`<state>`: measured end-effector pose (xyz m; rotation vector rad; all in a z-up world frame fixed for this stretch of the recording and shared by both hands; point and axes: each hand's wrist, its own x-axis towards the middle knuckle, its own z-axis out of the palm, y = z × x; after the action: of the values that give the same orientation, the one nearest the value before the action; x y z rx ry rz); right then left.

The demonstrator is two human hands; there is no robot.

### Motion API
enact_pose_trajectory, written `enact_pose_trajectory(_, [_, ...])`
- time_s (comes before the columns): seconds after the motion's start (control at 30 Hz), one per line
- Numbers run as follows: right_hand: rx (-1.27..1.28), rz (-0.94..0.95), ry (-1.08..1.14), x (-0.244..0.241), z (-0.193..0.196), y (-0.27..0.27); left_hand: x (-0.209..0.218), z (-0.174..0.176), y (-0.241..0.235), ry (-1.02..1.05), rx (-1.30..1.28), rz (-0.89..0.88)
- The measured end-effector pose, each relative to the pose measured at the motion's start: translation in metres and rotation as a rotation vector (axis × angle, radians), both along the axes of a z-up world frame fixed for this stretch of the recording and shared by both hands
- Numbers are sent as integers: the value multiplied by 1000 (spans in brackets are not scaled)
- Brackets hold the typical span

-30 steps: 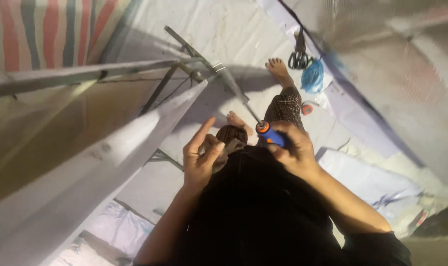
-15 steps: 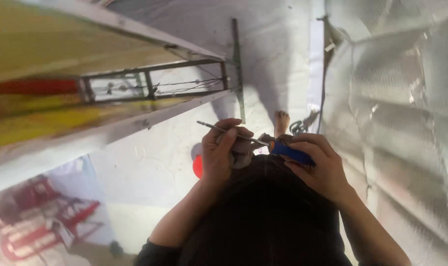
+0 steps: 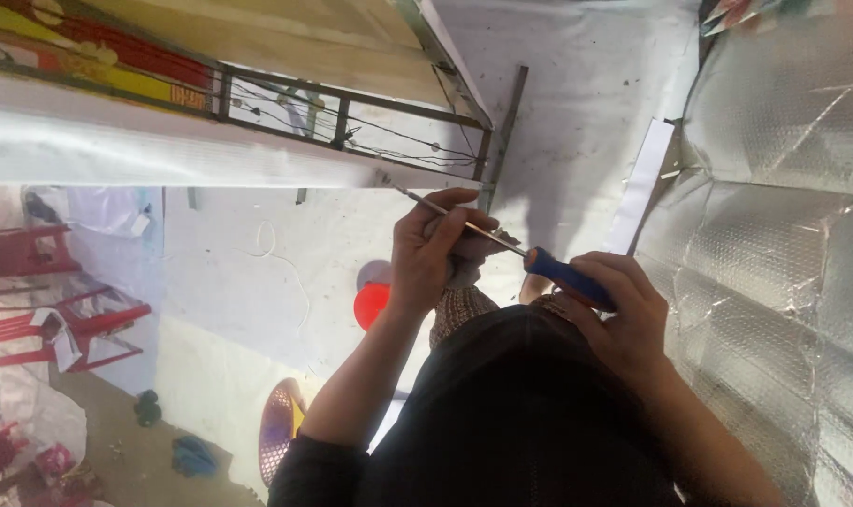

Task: Assembling a vertical display stand by attaching panels and securing them with screws and wires

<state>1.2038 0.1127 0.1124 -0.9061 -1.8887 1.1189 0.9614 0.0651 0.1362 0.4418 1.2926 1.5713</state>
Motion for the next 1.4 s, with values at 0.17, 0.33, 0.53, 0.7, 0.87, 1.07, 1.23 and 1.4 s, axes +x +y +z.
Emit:
enact_pose_trajectory(0.17, [19, -23, -27, 0, 4, -1, -8, -15, 2, -12, -22, -43])
enact_pose_trajectory(0.33, [10, -25, -22, -7, 10, 0, -6, 3, 3, 43, -37, -42])
enact_pose_trajectory(0.53, [21, -40, -25, -11, 16, -3, -5, 7, 2, -20, -37, -24])
enact_pose_trajectory(0.7, [46, -38, -12, -9, 11, -5, -9, -2, 1, -31, 2, -26])
enact_pose_trajectory(0.87, [221, -52, -56, 1, 15, 4, -2, 12, 2, -86, 57, 23])
enact_pose_trajectory(1.07, [184, 5, -24, 21, 25, 15, -9, -6, 8, -59, 83, 124])
enact_pose_trajectory(1.23, [-117, -60, -38, 19, 18, 3, -15, 12, 13, 37, 74, 198])
enact_pose_trajectory(1.4, [-64, -41, -52, 26, 1, -3, -16, 4, 13, -19, 82, 246])
